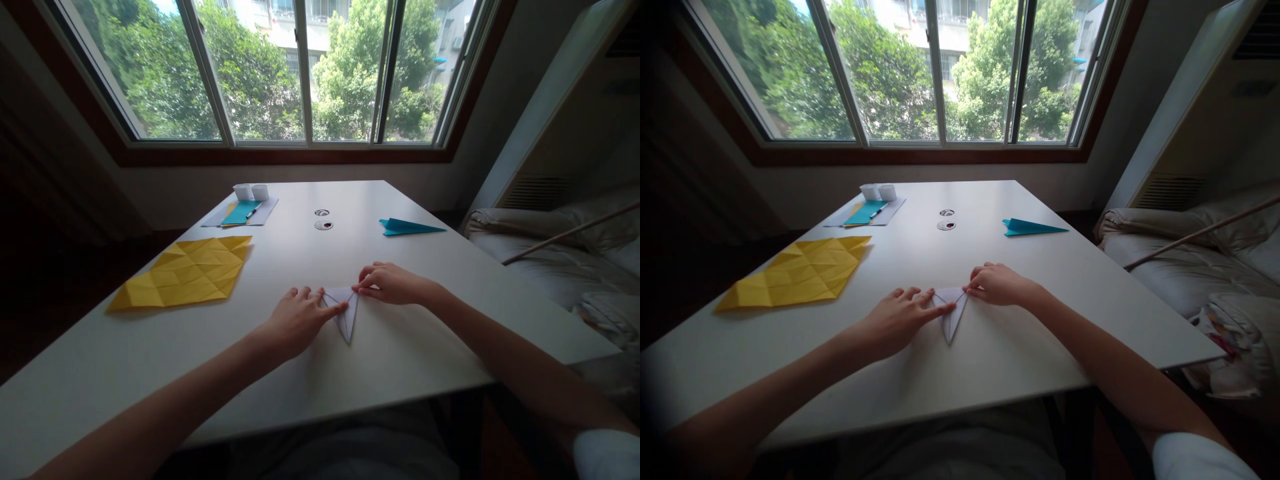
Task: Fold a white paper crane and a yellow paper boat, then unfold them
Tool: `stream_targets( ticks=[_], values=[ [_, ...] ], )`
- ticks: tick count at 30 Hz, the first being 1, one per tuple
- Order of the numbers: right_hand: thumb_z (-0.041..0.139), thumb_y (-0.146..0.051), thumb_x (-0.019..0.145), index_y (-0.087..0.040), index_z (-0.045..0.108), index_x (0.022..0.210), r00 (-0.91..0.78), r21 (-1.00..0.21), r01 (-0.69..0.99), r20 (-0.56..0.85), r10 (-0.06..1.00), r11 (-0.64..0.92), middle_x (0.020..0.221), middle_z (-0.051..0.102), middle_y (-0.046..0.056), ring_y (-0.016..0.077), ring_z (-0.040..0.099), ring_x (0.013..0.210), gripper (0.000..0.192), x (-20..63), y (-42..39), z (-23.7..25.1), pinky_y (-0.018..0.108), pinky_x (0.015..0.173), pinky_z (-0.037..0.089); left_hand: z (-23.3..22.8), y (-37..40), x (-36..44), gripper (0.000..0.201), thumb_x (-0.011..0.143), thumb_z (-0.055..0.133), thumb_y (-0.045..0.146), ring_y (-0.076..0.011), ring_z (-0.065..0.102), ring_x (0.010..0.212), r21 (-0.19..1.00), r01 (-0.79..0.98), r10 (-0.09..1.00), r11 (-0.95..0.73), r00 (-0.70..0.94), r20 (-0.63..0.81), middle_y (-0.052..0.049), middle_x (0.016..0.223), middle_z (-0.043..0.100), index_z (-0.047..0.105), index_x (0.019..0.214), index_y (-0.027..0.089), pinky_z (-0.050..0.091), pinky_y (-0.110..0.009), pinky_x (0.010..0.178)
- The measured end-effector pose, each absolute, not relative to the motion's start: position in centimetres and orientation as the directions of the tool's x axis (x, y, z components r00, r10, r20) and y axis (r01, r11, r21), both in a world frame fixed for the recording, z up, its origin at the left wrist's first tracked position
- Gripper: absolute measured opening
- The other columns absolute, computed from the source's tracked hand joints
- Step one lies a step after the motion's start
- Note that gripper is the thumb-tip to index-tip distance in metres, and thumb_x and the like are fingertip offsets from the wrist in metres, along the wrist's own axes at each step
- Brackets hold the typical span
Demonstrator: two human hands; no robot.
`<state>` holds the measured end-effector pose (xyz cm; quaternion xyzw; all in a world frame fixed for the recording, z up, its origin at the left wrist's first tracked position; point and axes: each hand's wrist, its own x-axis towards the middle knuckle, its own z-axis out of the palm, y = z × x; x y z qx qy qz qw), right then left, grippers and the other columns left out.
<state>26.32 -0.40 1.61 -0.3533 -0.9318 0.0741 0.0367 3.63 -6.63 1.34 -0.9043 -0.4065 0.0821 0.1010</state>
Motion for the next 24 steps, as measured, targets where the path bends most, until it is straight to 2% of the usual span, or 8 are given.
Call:
stream_targets(
  ticks=[4, 8, 12, 16, 18, 20, 21, 24],
  values=[
    [0.041, -0.039, 0.088, -0.026, 0.069, 0.095, -0.738, -0.174, 0.663, 0.011, 0.675, 0.728, 0.100, 0.064, 0.005, 0.0189, 0.057, 0.086, 0.032, 27.1, -0.3, 1.8, 0.031, 0.072, 0.037, 1.2, -6.8, 3.7, 0.062, 0.080, 0.047, 0.016, -0.0331, 0.053, 0.103, -0.252, 0.726, 0.761, -0.639, 0.646, -0.069, -0.015, 0.127, 0.047, 0.029, 0.133, 0.041, 0.042, -0.045, 0.079],
    [0.046, -0.036, 0.086, -0.026, 0.069, 0.092, -0.732, -0.171, 0.657, 0.086, 0.676, 0.734, 0.099, 0.064, 0.005, 0.0183, 0.058, 0.085, 0.026, 26.8, -0.6, 1.4, 0.032, 0.074, 0.038, 1.2, -6.6, 3.4, 0.061, 0.081, 0.044, 0.016, -0.0320, 0.053, 0.104, -0.211, 0.724, 0.749, -0.656, 0.659, -0.069, -0.014, 0.127, 0.047, 0.028, 0.133, 0.041, 0.043, -0.044, 0.079],
    [0.056, -0.040, 0.079, -0.022, 0.068, 0.088, -0.700, -0.137, 0.677, 0.183, 0.690, 0.723, 0.097, 0.065, 0.007, 0.0211, 0.057, 0.088, 0.024, 26.2, -0.6, 0.7, 0.035, 0.078, 0.038, 1.2, -5.5, 2.8, 0.058, 0.082, 0.037, 0.011, -0.0270, 0.050, 0.109, -0.102, 0.733, 0.737, -0.673, 0.675, -0.012, -0.008, 0.125, 0.050, 0.030, 0.133, 0.037, 0.043, -0.041, 0.083],
    [0.057, -0.047, 0.077, -0.021, 0.065, 0.095, -0.697, -0.200, 0.663, 0.187, 0.692, 0.721, 0.097, 0.065, 0.008, 0.0216, 0.057, 0.089, 0.033, 26.0, -0.5, 0.3, 0.035, 0.077, 0.040, 1.0, -3.8, 2.1, 0.051, 0.080, 0.037, 0.008, -0.0193, 0.053, 0.105, 0.078, 0.748, 0.752, -0.659, 0.659, 0.036, -0.004, 0.112, 0.059, 0.042, 0.125, 0.030, 0.043, -0.032, 0.083],
    [0.056, -0.049, 0.076, -0.021, 0.063, 0.099, -0.690, -0.220, 0.663, 0.189, 0.698, 0.715, 0.096, 0.065, 0.008, 0.0214, 0.057, 0.089, 0.037, 25.9, -0.5, 0.2, 0.035, 0.077, 0.040, 0.8, -3.2, 1.9, 0.039, 0.084, 0.037, 0.013, -0.0181, 0.054, 0.102, 0.146, 0.746, 0.759, -0.649, 0.648, 0.063, -0.004, 0.103, 0.062, 0.050, 0.117, 0.028, 0.044, -0.029, 0.081],
    [0.056, -0.049, 0.077, -0.021, 0.064, 0.099, -0.689, -0.202, 0.664, 0.207, 0.694, 0.720, 0.093, 0.066, 0.007, 0.0211, 0.058, 0.087, 0.037, 25.9, -0.6, 0.2, 0.035, 0.077, 0.039, 0.6, -3.1, 2.0, 0.031, 0.088, 0.038, 0.025, -0.0196, 0.054, 0.101, 0.179, 0.749, 0.769, -0.638, 0.632, 0.099, -0.006, 0.103, 0.062, 0.050, 0.116, 0.026, 0.044, -0.031, 0.080],
    [0.056, -0.049, 0.077, -0.021, 0.064, 0.097, -0.695, -0.187, 0.660, 0.217, 0.686, 0.728, 0.091, 0.066, 0.007, 0.0207, 0.058, 0.085, 0.035, 25.8, -0.8, 0.3, 0.035, 0.077, 0.039, 0.5, -3.1, 2.1, 0.033, 0.088, 0.040, 0.032, -0.0209, 0.054, 0.102, 0.186, 0.750, 0.773, -0.634, 0.624, 0.117, -0.007, 0.105, 0.062, 0.047, 0.120, 0.025, 0.045, -0.033, 0.080],
    [0.052, -0.041, 0.081, -0.021, 0.067, 0.087, -0.712, -0.150, 0.644, 0.242, 0.660, 0.750, 0.082, 0.067, 0.006, 0.0180, 0.058, 0.079, 0.025, 25.5, -1.3, 0.4, 0.032, 0.075, 0.037, 0.4, -3.5, 2.7, 0.056, 0.082, 0.049, 0.044, -0.0247, 0.052, 0.106, 0.190, 0.759, 0.782, -0.623, 0.604, 0.151, -0.009, 0.114, 0.059, 0.032, 0.129, 0.021, 0.044, -0.039, 0.082]
  ],
)
